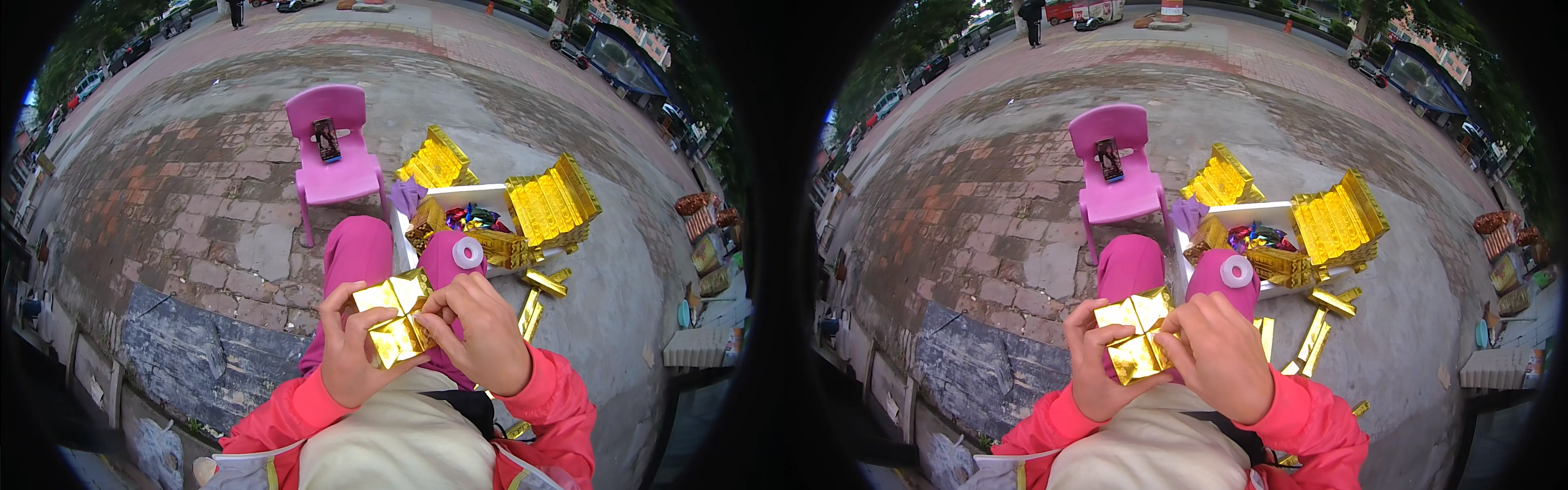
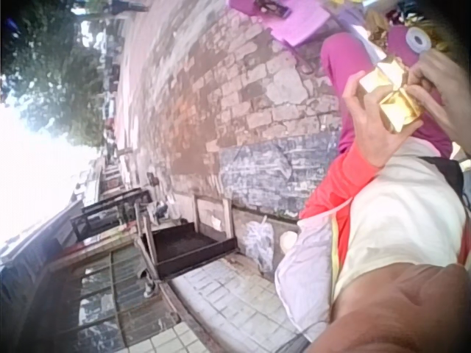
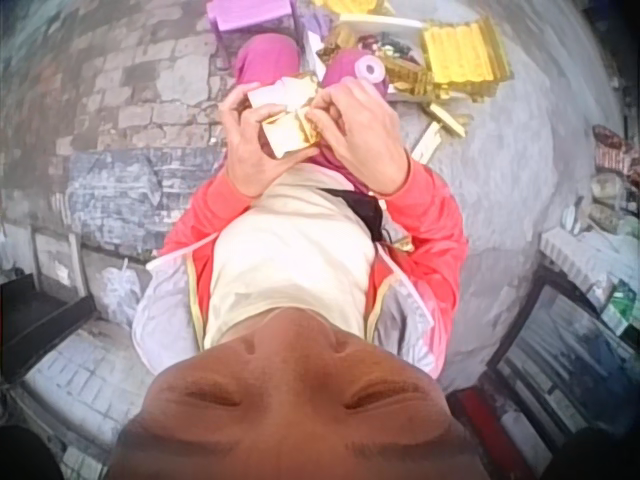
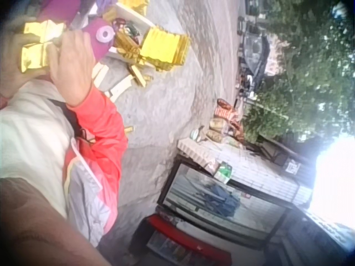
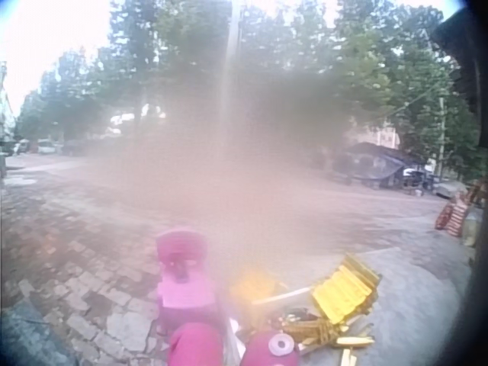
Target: The person assembles flat gold-colored paper sheets into rectangular bar shapes by folding edges and securing them with clear adhesive tape. They handle multiple bars one at a time, aligning edges and pressing tape to hold the folds, then place the finished bars into a nearby white box.
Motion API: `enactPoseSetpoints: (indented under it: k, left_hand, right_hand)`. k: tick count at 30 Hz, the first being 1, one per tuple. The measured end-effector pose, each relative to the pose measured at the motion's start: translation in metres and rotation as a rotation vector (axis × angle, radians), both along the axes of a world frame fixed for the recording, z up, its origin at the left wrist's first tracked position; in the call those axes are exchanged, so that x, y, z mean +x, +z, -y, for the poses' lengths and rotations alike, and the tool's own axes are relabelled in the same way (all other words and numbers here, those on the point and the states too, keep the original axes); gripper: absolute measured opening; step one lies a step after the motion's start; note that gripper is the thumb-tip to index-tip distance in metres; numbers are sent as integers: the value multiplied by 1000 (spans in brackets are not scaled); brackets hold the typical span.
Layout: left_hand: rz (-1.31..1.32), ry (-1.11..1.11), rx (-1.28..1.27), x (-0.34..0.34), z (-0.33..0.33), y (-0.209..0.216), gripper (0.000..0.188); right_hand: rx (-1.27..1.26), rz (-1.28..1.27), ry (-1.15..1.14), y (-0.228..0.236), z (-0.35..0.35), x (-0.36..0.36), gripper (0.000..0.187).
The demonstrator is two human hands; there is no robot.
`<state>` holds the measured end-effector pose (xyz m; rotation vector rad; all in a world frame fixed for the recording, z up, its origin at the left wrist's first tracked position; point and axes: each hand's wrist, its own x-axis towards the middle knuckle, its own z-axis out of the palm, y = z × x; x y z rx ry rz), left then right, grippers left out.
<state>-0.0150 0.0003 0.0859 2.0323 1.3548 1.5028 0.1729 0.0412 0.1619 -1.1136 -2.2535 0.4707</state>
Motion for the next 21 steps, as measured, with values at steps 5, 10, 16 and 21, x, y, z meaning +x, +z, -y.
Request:
enactPoseSetpoints:
  k: [5,10,16,21]
  left_hand:
    - [-11,-12,13,2,0,2,81]
    - [4,-5,30,5,-1,3,81]
    - [0,6,36,3,-2,2,82]
    - [24,-7,49,3,-2,1,82]
  right_hand:
    - [-55,17,15,3,-1,1,15]
    - [-50,10,12,0,-4,-2,15]
    - [69,-73,79,-6,-7,-3,18]
    - [199,-89,161,-8,-11,-2,22]
